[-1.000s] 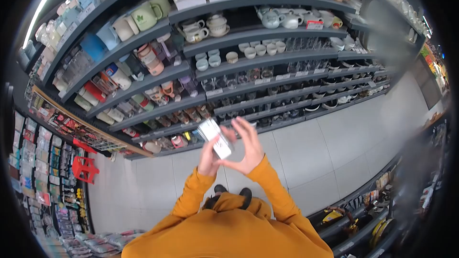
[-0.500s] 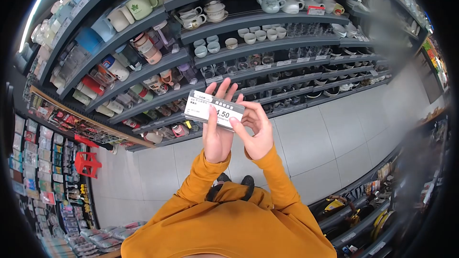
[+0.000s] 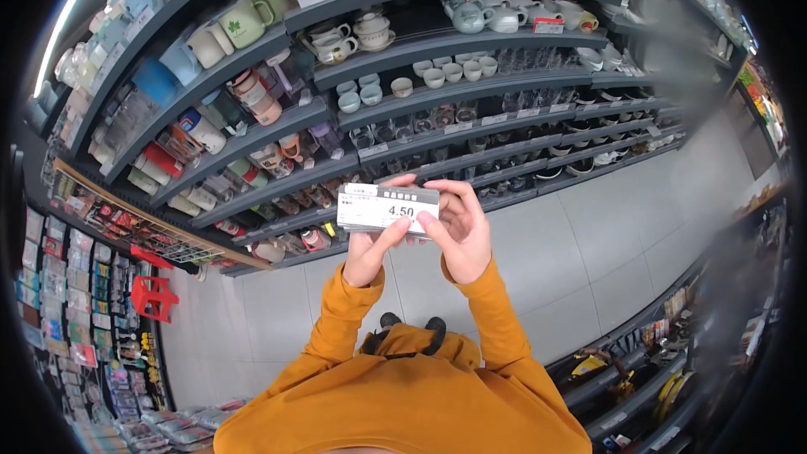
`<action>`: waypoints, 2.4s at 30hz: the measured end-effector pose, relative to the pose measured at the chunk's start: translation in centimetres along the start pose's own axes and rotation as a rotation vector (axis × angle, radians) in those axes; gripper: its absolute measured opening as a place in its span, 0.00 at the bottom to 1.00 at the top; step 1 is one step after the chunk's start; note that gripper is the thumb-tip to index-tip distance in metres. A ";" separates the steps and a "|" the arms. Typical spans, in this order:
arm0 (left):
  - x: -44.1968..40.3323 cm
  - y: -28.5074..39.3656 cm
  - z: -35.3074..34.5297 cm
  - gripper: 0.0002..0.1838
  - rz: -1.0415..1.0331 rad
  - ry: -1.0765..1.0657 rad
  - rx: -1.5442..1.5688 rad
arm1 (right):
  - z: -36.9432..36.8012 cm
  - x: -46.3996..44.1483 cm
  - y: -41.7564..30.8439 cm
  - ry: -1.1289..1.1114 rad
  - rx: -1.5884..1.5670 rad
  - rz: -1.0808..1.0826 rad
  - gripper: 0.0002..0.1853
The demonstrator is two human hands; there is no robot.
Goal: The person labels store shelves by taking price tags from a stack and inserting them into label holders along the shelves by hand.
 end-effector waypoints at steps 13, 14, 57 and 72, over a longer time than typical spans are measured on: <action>5.6 -9.5 -2.5 0.16 0.435 -0.033 0.249 | 7.8 8.6 4.3 0.217 0.269 -0.196 0.13; 5.7 -9.8 -2.9 0.15 0.443 -0.015 0.272 | 8.2 9.1 4.6 0.259 0.254 -0.199 0.13; -25.0 -35.9 -42.3 0.19 0.796 -0.955 0.190 | 51.2 13.2 -10.4 1.200 0.263 -0.133 0.16; -33.7 -42.8 -65.0 0.12 0.716 -0.491 0.158 | 79.0 10.7 -25.2 0.758 0.299 -0.189 0.15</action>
Point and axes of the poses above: each hand's wrist, its own x-axis away from the middle knuckle, its own z-axis out of the back of the hand, y = z × x, the point moved 2 cm from there along -x, towards the middle knuckle, and after that the axes turned 3 degrees about -y, right-handed, at the moved point
